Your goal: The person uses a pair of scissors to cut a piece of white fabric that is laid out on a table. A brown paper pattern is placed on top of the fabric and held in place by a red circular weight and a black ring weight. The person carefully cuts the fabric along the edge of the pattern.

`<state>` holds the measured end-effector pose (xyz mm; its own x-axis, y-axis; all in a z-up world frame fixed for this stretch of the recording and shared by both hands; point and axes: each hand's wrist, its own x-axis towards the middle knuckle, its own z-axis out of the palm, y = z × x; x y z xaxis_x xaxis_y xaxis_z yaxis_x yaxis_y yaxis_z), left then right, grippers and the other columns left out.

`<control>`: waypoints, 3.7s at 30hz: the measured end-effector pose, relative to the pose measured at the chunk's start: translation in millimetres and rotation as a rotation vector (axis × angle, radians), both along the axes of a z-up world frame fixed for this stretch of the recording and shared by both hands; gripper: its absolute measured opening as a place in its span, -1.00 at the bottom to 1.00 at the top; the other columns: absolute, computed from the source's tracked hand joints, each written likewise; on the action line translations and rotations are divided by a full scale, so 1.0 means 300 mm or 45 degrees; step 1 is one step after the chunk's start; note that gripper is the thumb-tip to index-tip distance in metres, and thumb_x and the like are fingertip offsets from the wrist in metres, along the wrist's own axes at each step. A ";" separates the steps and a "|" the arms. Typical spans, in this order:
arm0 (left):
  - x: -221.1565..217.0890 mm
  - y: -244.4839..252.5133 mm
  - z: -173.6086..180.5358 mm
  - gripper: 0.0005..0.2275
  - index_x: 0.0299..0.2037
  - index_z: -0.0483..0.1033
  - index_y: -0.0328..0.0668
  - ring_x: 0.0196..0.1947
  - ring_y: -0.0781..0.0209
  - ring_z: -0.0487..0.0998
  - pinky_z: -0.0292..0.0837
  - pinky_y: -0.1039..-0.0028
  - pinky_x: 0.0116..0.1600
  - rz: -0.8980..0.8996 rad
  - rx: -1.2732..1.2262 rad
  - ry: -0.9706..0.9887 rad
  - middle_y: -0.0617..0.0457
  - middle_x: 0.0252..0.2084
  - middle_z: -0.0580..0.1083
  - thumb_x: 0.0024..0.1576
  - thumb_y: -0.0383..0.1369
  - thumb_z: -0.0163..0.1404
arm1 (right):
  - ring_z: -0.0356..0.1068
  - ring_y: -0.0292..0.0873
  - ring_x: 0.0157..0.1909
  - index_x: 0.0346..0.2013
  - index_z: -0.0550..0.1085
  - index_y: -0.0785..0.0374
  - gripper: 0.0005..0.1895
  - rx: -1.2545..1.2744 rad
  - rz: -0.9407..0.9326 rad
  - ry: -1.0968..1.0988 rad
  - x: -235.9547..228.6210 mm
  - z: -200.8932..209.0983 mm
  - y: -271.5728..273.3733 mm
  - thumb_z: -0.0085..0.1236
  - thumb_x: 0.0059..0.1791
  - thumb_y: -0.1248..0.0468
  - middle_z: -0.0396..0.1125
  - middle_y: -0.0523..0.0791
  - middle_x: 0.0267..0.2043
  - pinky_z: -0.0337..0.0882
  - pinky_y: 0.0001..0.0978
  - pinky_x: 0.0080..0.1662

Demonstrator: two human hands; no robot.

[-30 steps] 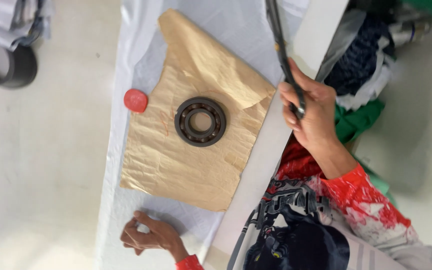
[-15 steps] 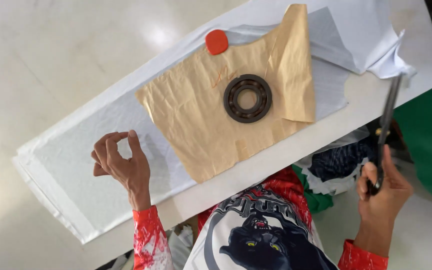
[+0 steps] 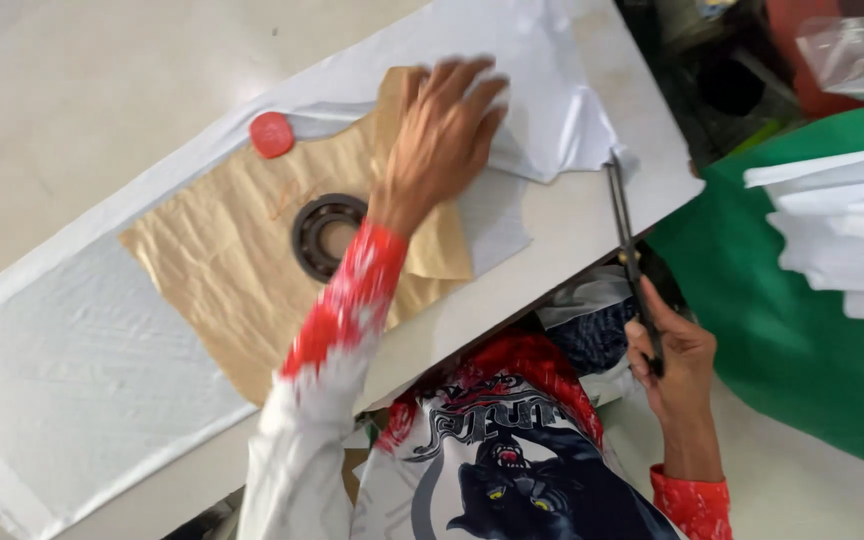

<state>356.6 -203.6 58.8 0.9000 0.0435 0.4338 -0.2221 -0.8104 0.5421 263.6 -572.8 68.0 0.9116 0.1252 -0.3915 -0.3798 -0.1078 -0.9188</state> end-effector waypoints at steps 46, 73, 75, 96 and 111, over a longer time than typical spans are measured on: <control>-0.215 -0.047 -0.015 -0.82 -0.21 0.36 -0.06 -0.25 0.14 0.36 0.02 0.21 0.01 1.209 -0.154 0.333 0.16 -0.28 0.43 0.25 -0.17 -0.06 | 0.01 -0.38 -0.74 0.37 0.28 0.31 -0.30 0.411 0.578 -0.064 0.371 -0.085 -0.106 0.16 -0.09 0.45 0.17 -0.16 -0.61 0.01 -0.65 -0.70; -0.050 -0.171 -0.033 -0.67 0.05 0.50 -0.10 0.22 -0.06 0.41 0.26 0.05 0.26 0.606 -0.279 0.279 -0.02 0.19 0.45 0.14 -0.19 0.14 | -0.04 -0.40 -0.74 0.40 0.22 0.35 -0.29 0.358 0.639 0.219 0.391 -0.019 -0.168 0.12 -0.06 0.36 0.10 -0.20 -0.67 -0.04 -0.53 -0.64; -0.046 -0.190 -0.064 -0.52 0.15 0.45 -0.04 0.33 -0.08 0.30 0.18 0.01 0.30 0.598 -0.080 0.317 -0.02 0.33 0.35 0.09 -0.06 0.23 | -0.03 -0.41 -0.76 0.38 0.24 0.36 -0.28 0.357 0.643 0.275 0.385 -0.014 -0.191 0.16 -0.09 0.36 0.12 -0.18 -0.67 -0.05 -0.58 -0.66; -0.008 -0.252 -0.079 -0.14 0.44 0.15 0.10 0.55 -0.11 -0.01 -0.07 0.01 0.43 0.711 0.059 0.628 -0.02 0.57 -0.03 -0.01 0.23 0.20 | 0.04 -0.39 -0.78 0.38 0.24 0.42 -0.28 0.519 0.640 0.599 0.428 -0.092 -0.242 0.19 -0.06 0.33 0.20 -0.10 -0.65 0.00 -0.61 -0.75; -0.021 -0.246 -0.097 -0.14 0.55 0.02 0.16 0.62 -0.05 -0.09 -0.06 0.09 0.41 0.677 0.130 0.722 0.02 0.62 -0.13 0.15 0.37 0.03 | 0.07 -0.33 -0.73 0.35 0.27 0.43 -0.34 0.276 0.733 0.414 0.467 -0.095 -0.173 0.04 -0.07 0.59 0.30 0.01 -0.62 0.04 -0.54 -0.64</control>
